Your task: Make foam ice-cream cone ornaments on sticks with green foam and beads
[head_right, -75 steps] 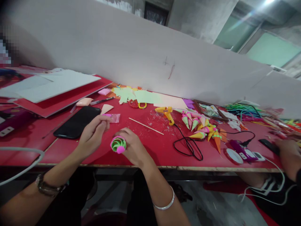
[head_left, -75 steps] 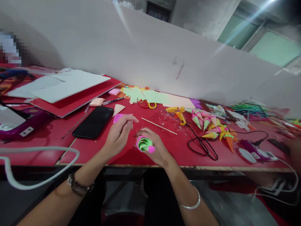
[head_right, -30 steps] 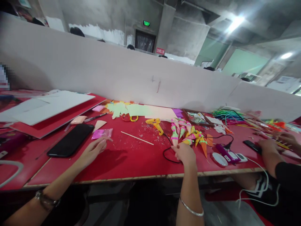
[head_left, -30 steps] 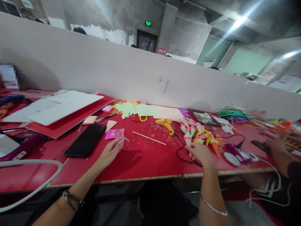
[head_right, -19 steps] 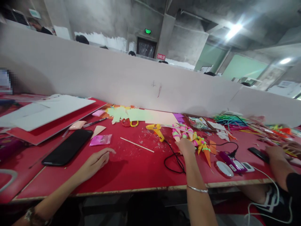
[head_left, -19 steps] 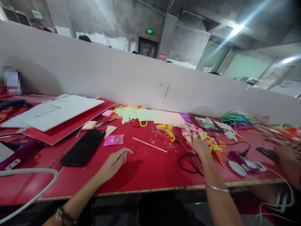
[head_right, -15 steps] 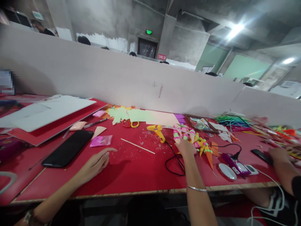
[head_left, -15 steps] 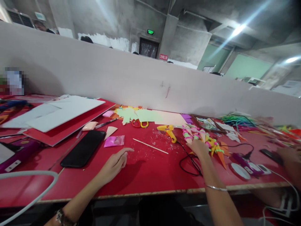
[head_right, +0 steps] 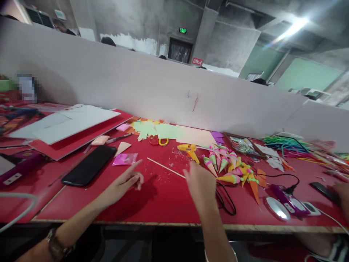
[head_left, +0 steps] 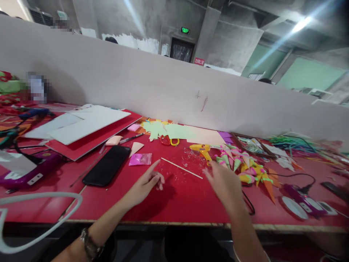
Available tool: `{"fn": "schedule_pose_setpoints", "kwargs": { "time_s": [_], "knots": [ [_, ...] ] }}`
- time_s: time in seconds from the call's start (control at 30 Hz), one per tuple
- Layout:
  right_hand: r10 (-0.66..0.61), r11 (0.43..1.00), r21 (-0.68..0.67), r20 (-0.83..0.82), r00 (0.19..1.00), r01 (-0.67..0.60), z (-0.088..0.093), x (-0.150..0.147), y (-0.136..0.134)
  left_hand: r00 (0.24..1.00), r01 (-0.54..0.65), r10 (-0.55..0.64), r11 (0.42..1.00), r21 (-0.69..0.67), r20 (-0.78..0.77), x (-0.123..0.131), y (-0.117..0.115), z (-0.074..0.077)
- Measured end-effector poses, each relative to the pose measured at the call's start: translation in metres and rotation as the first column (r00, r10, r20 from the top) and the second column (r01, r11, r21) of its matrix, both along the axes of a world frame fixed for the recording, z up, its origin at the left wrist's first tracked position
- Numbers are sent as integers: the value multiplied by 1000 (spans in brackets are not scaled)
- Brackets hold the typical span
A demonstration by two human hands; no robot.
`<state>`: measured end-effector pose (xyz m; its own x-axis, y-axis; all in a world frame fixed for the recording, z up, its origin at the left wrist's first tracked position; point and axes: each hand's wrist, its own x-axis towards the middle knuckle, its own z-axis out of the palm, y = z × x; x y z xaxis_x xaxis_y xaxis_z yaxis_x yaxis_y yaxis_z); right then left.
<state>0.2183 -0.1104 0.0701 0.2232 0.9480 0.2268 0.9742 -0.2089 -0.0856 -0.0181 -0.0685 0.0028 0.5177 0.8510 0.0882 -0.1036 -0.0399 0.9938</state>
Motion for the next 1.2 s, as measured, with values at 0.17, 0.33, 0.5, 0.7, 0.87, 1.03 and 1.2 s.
{"fn": "schedule_pose_setpoints", "kwargs": {
  "time_s": [0.17, 0.33, 0.5, 0.7, 0.87, 1.03, 1.2],
  "knots": [
    [647, 751, 192, -402, 648, -632, -22, -80, 9, 990, -49, 73, 980, -195, 118, 5, -6, 11],
    [701, 707, 344, -456, 549, -618, -32, -100, 17, 976, -29, 77, 973, -228, 203, 7, -8, 12],
    [708, 706, 464, -499, 500, -535, -22, -93, 17, 995, 59, -52, 995, -80, 81, -9, 1, 23],
    [653, 756, 463, -571, 497, -463, -18, -85, 16, 722, 170, 325, 773, 611, -611, -46, 46, 15],
    [659, 747, 453, -599, 455, -487, -20, -83, 20, 564, 181, 520, 680, 711, -641, -45, 81, -11],
    [605, 790, 429, -663, 441, -439, -31, -77, 32, 498, 210, 544, 681, 702, -676, -42, 91, -24],
    [543, 823, 417, -777, 318, -386, -49, -76, 47, 541, 187, 531, 681, 709, -652, -42, 84, -17]
  ]
}}
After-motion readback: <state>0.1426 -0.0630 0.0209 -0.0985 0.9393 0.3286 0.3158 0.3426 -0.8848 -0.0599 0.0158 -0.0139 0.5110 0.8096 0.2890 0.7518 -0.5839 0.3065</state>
